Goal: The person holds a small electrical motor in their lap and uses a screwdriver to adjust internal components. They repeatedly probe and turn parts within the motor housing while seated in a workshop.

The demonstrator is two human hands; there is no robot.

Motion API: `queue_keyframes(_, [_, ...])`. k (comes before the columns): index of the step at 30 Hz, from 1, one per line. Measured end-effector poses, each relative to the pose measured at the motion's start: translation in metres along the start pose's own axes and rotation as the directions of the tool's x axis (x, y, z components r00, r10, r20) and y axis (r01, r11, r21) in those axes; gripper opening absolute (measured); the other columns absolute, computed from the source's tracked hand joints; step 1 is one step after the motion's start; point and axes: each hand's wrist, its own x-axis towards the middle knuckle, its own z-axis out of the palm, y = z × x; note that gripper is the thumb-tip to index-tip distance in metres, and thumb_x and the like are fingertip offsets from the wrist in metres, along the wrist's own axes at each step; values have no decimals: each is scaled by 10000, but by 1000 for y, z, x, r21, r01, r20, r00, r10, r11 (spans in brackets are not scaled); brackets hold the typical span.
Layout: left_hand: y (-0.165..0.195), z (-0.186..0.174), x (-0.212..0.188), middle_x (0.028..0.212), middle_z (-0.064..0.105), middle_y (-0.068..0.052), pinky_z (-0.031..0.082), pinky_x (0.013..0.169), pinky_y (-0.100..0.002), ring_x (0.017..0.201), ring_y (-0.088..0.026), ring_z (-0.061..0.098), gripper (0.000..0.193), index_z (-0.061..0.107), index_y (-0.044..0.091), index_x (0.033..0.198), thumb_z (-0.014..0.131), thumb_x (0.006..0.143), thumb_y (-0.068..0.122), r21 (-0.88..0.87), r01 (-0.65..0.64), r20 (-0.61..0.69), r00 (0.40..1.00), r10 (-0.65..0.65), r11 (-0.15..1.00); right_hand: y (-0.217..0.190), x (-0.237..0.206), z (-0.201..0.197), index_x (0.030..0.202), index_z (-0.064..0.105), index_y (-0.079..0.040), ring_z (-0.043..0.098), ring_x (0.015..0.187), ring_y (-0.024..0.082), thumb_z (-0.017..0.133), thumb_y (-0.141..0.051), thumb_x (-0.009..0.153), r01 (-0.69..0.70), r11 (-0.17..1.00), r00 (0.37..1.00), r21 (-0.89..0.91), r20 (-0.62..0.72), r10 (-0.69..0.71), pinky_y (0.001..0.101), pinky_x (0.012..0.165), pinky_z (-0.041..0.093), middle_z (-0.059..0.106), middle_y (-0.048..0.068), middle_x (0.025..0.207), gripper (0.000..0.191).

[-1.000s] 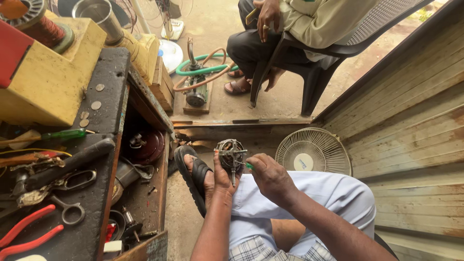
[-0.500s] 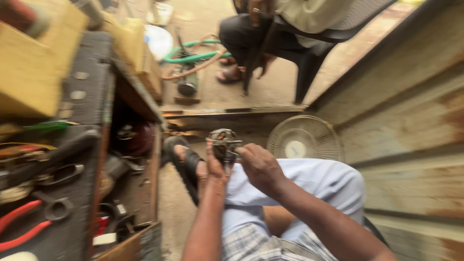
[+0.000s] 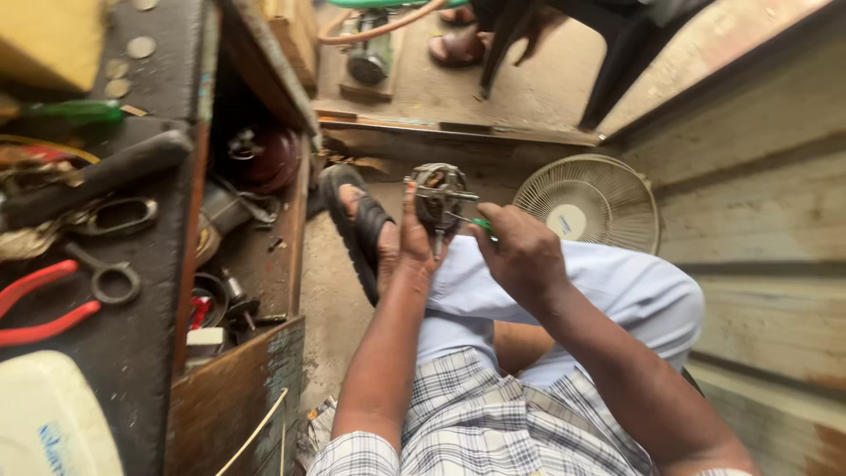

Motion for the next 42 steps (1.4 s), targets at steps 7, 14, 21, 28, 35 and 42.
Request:
queue_keyframes(7, [2,-4,-2,1134,726,-38,648,798,-391,979,-201,725,646,619,171,1321,578,934,687,7,36,-13,999,-36,999,9,3,-19,1040,686,-23,702,738,254,754,-135,990,-52,998,998,35,-33,53,373,635,556,709,120,899,140])
queue_keyframes(14, [0,-4,-1,1169,713,-49,646,821,-392,1013,-190,717,654,614,166,1330,581,934,684,21,22,18,1000,-22,1000,19,5,-15,1033,681,-40,704,753,244,741,-138,997,-57,998,998,14,-24,57,367,651,560,699,108,886,120])
queue_keyframes(21, [2,2,-5,1158,705,-58,654,818,-386,1010,-191,718,657,605,147,1325,547,955,687,34,23,12,1000,-23,999,21,5,-8,1025,680,-38,709,748,223,724,-154,1008,-47,999,999,1,15,47,352,638,567,708,95,883,125])
queue_keyframes(28, [6,11,-10,1140,705,-56,657,820,-368,1004,-172,719,684,594,131,1320,543,932,692,120,11,-51,999,-5,993,26,7,-9,1012,691,-46,721,738,220,717,-194,1014,-74,997,997,-2,27,74,350,639,574,728,99,881,151])
queue_keyframes(35, [9,19,-13,1144,692,-58,648,828,-366,1005,-171,707,707,595,133,1309,553,906,712,145,16,-55,998,-8,989,26,21,-16,978,720,-71,721,643,226,746,-295,971,-212,975,959,-69,175,221,377,582,550,744,88,775,226])
queue_keyframes(42, [8,17,-11,1111,710,-42,646,814,-369,984,-162,712,685,611,143,1288,539,905,707,155,9,-83,997,4,988,30,16,-7,1083,695,-43,703,804,277,706,-239,988,-92,994,994,-63,53,95,402,693,550,694,124,891,218])
